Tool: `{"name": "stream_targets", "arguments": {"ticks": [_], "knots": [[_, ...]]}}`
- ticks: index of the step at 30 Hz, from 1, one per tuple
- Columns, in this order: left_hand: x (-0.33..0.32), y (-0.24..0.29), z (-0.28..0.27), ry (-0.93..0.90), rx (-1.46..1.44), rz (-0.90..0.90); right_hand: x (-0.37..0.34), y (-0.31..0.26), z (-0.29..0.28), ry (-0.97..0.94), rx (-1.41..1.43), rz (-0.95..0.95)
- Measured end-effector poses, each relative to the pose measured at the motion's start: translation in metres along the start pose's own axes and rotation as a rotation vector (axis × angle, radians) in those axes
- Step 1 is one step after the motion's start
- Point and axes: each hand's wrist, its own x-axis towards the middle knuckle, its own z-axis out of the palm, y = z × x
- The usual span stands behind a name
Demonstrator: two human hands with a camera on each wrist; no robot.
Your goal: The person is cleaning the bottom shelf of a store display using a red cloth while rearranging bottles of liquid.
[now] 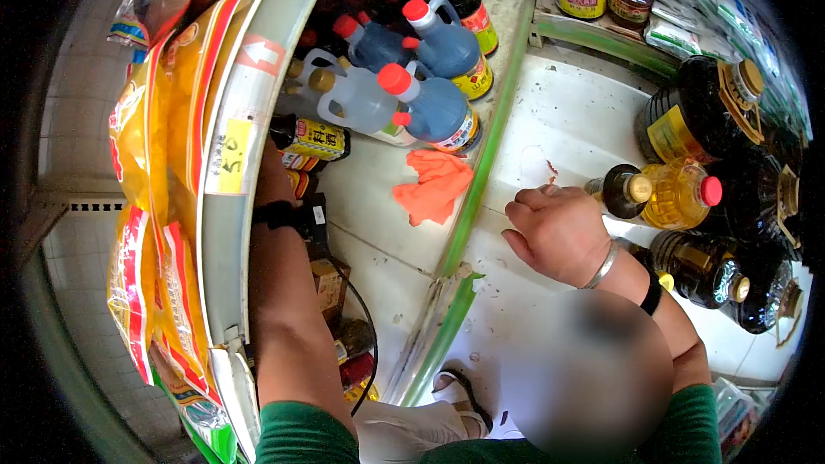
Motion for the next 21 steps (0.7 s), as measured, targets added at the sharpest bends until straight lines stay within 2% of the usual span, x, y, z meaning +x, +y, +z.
{"name": "stream_targets", "arguments": {"ticks": [3, 5, 6, 7, 8, 10, 11, 13, 14, 16, 19, 21], "knots": [[0.013, 0.008, 0.014, -0.047, 0.041, 0.039, 0.001, 0.003, 0.003, 0.025, 0.021, -0.019], [0.033, -0.011, 0.017, -0.105, 0.204, 0.152, 0.001, 0.003, 0.003, 0.062, 0.054, -0.033], [0.04, -0.02, 0.015, -0.157, 0.446, 0.299, 0.001, 0.004, 0.002, 0.059, 0.055, -0.029], [-0.01, 0.031, 0.004, 0.104, 1.029, 0.715, 0.001, 0.005, 0.001, 0.051, 0.054, -0.03], [-0.004, 0.028, 0.008, 0.1, 1.03, 0.714, 0.001, 0.005, 0.001, 0.044, 0.055, -0.033], [0.016, 0.012, 0.018, -0.215, -0.416, -0.211, 0.001, 0.004, 0.001, 0.039, 0.059, -0.034], [0.019, 0.001, 0.016, -0.213, -0.416, -0.212, 0.001, 0.004, 0.001, 0.038, 0.06, -0.037], [0.014, -0.011, 0.01, 0.071, 0.019, 0.113, 0.002, 0.004, 0.001, 0.037, 0.057, -0.042], [0.012, -0.017, 0.006, 0.071, 0.019, 0.114, 0.001, 0.003, 0.001, 0.037, 0.052, -0.044], [-0.008, -0.007, -0.004, -0.018, -0.34, -0.218, -0.001, 0.003, 0.0, 0.026, 0.038, -0.036], [-0.048, 0.016, -0.02, -0.108, -0.443, -0.158, -0.001, 0.001, -0.003, -0.009, 0.021, -0.028], [-0.058, 0.011, -0.027, -0.022, -0.394, -0.137, -0.002, 0.001, -0.004, -0.027, 0.016, -0.023]]}}
